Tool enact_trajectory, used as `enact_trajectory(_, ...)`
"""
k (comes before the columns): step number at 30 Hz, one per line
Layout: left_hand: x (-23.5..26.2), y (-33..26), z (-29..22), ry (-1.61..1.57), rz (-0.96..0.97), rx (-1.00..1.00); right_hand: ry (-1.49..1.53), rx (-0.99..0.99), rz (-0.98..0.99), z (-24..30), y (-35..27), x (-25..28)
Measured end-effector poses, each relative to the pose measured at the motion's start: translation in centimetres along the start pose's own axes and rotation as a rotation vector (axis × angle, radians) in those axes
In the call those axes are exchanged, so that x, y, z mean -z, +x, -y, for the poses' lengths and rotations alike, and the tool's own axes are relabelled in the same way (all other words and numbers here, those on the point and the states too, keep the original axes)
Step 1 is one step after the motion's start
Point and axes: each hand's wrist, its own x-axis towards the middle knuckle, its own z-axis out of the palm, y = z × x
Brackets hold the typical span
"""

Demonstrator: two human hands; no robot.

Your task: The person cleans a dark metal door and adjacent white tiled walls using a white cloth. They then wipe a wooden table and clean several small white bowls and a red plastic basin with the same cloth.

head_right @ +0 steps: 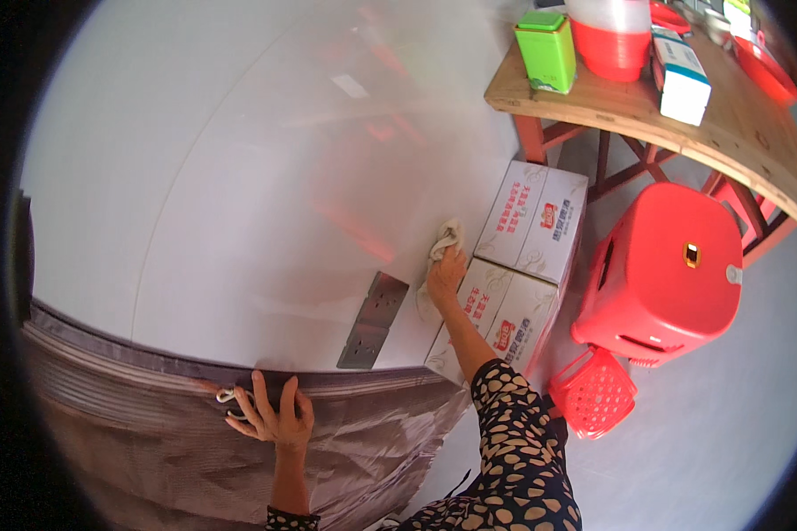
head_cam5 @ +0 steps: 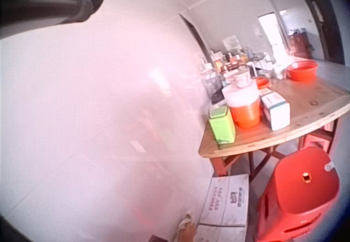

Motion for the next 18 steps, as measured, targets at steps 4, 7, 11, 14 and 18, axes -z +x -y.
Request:
enact_trajectory(4, -0.1, 0.4, -0.1, 0.002, 0.013, -0.016, 0.057, -0.021, 0.021, -1.4, 5.9, 0.0)
enact_trajectory(7, -0.3, 0.5, -0.3, 0.018, 0.027, -0.023, 0.155, -0.061, 0.072, -0.2, 8.3, 0.4)
enact_trajectory(11, 0.1, -0.4, 0.1, 0.082, 0.111, -0.012, 0.269, 0.197, 0.054, 9.2, 7.5, 2.9)
enact_trajectory(14, 0.4, -0.4, 0.2, 0.126, 0.143, -0.015, 0.302, 0.352, 0.033, 15.8, 7.3, 4.4)
enact_trajectory(18, 0.3, 0.3, 0.0, 0.128, 0.12, -0.014, 0.374, 0.631, 0.081, 20.0, 10.9, 5.9)
